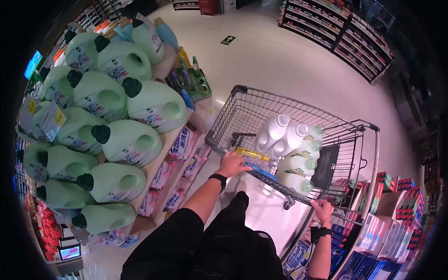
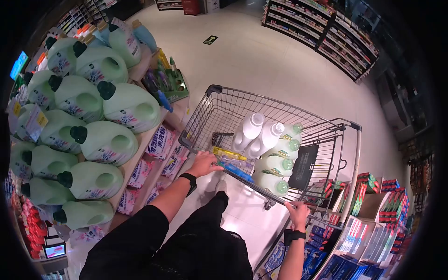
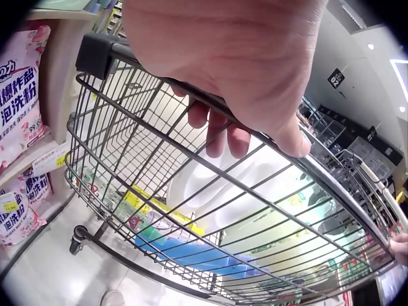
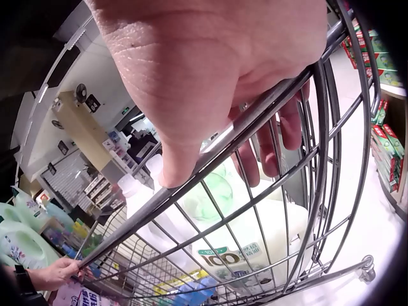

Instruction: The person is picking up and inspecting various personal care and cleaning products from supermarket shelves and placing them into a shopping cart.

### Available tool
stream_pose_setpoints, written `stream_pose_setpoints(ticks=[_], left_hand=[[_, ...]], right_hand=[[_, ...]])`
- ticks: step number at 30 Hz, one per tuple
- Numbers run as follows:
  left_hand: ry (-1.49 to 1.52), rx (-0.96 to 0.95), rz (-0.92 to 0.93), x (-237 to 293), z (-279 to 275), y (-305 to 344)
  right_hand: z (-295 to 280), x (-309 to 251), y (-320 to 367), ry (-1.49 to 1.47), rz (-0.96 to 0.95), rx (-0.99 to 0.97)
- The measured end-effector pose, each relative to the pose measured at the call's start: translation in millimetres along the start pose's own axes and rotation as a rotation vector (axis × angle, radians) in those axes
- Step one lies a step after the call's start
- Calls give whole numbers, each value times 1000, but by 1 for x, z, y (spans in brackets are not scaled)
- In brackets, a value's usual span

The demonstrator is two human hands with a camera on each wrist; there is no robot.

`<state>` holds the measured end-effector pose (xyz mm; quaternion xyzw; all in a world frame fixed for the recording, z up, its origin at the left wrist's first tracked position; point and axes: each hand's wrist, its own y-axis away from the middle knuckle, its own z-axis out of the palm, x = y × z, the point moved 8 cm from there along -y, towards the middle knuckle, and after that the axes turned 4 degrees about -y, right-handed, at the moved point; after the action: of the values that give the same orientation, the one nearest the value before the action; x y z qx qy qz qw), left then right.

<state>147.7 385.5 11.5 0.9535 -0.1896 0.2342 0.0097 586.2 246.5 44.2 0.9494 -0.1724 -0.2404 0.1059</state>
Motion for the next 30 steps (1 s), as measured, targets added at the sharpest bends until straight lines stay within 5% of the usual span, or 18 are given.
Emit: stream_pose_setpoints(ticks=[18,30], left_hand=[[26,170,-72,-21,2,-171],[59,79,-222,-33,-2,-258]], right_hand=[[-41,-18,-245,-20,-73,-91],[-88,-64,-372,28,-169,-169]])
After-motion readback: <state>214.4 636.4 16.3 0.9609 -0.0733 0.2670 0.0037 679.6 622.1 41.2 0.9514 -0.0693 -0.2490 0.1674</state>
